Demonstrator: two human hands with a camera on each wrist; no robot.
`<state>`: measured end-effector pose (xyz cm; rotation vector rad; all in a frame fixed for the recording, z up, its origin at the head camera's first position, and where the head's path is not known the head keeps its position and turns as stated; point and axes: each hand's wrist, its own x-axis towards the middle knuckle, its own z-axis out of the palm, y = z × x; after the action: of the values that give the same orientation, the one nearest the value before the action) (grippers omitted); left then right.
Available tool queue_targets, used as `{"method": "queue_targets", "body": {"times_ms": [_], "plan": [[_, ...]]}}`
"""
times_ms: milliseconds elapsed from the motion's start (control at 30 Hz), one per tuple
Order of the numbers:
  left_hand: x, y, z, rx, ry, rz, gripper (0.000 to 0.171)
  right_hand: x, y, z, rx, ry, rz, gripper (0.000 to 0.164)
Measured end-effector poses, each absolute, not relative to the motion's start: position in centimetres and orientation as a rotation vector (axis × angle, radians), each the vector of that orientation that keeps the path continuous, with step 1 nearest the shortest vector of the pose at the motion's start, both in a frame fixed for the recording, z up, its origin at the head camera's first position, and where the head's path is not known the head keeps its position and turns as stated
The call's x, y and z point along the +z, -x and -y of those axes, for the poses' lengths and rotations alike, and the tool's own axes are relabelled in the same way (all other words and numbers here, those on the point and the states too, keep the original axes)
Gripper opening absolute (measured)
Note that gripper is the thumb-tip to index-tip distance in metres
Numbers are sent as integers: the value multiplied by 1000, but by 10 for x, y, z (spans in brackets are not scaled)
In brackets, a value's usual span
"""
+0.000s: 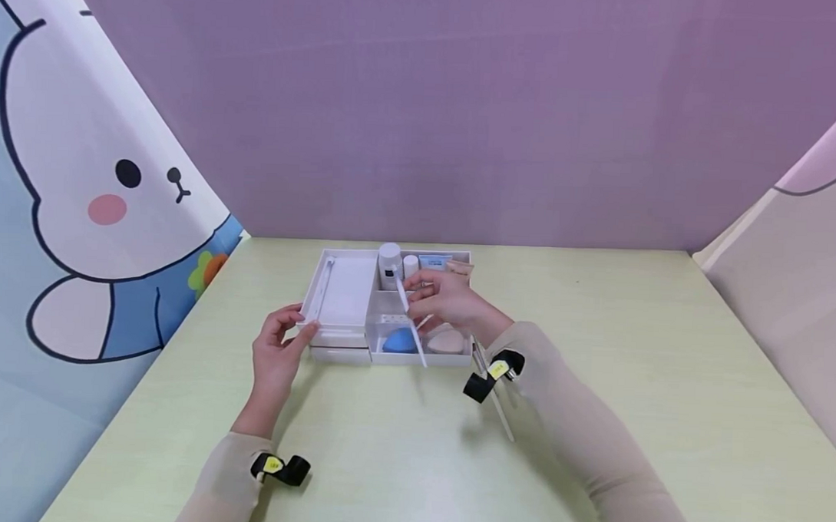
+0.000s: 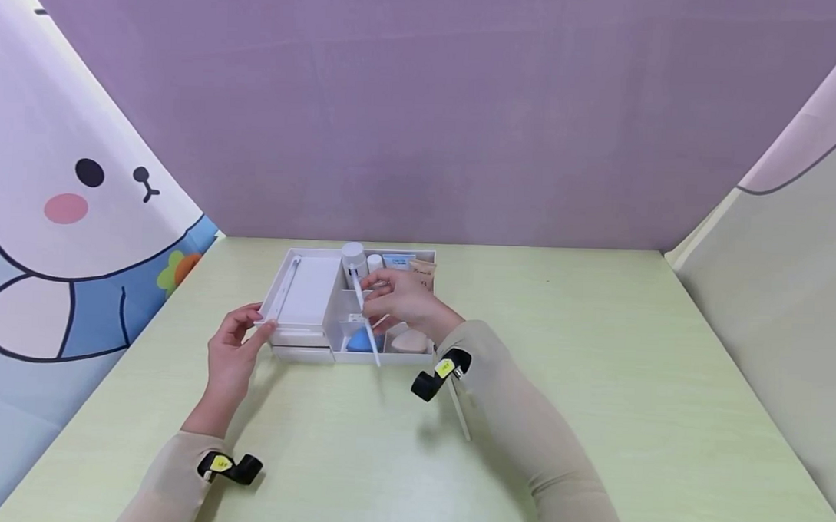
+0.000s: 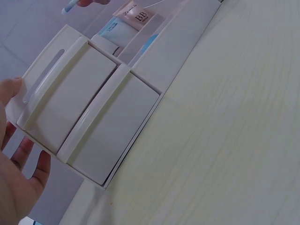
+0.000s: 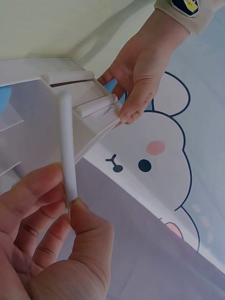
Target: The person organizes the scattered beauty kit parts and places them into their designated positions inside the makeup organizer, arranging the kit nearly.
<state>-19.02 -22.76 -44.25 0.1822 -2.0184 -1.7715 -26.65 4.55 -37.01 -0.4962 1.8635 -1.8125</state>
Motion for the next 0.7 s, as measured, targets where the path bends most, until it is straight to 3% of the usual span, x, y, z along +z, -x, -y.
{"method": "queue_targets", "body": {"times_ms": [233, 500, 700], "plan": [[-444, 191, 228, -1775, -195, 2019, 20, -369, 267, -27, -1818, 504, -1823, 45], [-444, 191, 227, -1781, -190, 2012, 18, -368, 266, -9, -1864, 474, -1761, 37], [-445, 191, 227, -1779, -182, 2005, 18, -367, 268, 4, -1903, 419, -1710, 45]]}}
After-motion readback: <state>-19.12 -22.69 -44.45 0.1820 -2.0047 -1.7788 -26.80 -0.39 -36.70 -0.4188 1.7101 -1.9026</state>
